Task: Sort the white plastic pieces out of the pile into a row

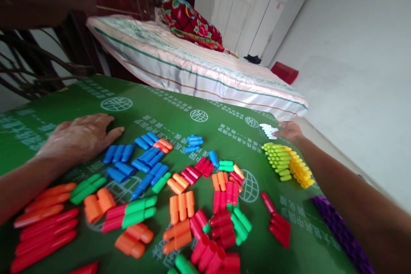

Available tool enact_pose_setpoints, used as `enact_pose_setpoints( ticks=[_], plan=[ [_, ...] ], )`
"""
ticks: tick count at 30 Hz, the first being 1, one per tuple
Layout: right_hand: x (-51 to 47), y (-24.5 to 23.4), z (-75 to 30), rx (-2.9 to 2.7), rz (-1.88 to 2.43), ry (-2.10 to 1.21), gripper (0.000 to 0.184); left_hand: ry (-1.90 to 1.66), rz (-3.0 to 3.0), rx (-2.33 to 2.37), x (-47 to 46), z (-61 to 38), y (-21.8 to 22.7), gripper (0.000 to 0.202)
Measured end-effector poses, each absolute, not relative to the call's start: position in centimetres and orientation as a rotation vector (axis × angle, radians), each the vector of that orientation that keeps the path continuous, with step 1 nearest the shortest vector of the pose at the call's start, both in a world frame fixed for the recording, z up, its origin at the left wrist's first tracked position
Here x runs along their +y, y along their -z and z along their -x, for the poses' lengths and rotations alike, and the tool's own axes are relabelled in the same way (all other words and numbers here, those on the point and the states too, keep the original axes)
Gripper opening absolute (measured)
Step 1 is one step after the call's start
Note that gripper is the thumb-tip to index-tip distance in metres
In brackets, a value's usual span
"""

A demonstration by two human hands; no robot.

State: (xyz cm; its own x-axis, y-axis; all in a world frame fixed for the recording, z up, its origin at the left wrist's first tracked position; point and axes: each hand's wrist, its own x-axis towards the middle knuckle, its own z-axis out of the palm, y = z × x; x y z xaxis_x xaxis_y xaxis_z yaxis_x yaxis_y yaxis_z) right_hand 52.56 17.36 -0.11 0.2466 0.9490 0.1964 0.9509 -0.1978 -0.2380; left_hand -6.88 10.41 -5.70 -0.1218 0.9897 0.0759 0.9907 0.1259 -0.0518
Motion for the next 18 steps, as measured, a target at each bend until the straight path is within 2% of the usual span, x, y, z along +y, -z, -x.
enact_pose_setpoints(
  ticks=[10, 18],
  plan=[
    [17.8, 1.0, -51.7, -1.774, 2.411, 0.001, 0.054, -0.046, 1.987, -2.326, 10.1, 6.2, 5.1, 0.08],
    [18.1, 1.5, -52.0, -1.747, 2.447, 0.003, 0.058, -0.011, 1.991, -2.303, 10.1, 6.3, 5.1, 0.082]
  ],
)
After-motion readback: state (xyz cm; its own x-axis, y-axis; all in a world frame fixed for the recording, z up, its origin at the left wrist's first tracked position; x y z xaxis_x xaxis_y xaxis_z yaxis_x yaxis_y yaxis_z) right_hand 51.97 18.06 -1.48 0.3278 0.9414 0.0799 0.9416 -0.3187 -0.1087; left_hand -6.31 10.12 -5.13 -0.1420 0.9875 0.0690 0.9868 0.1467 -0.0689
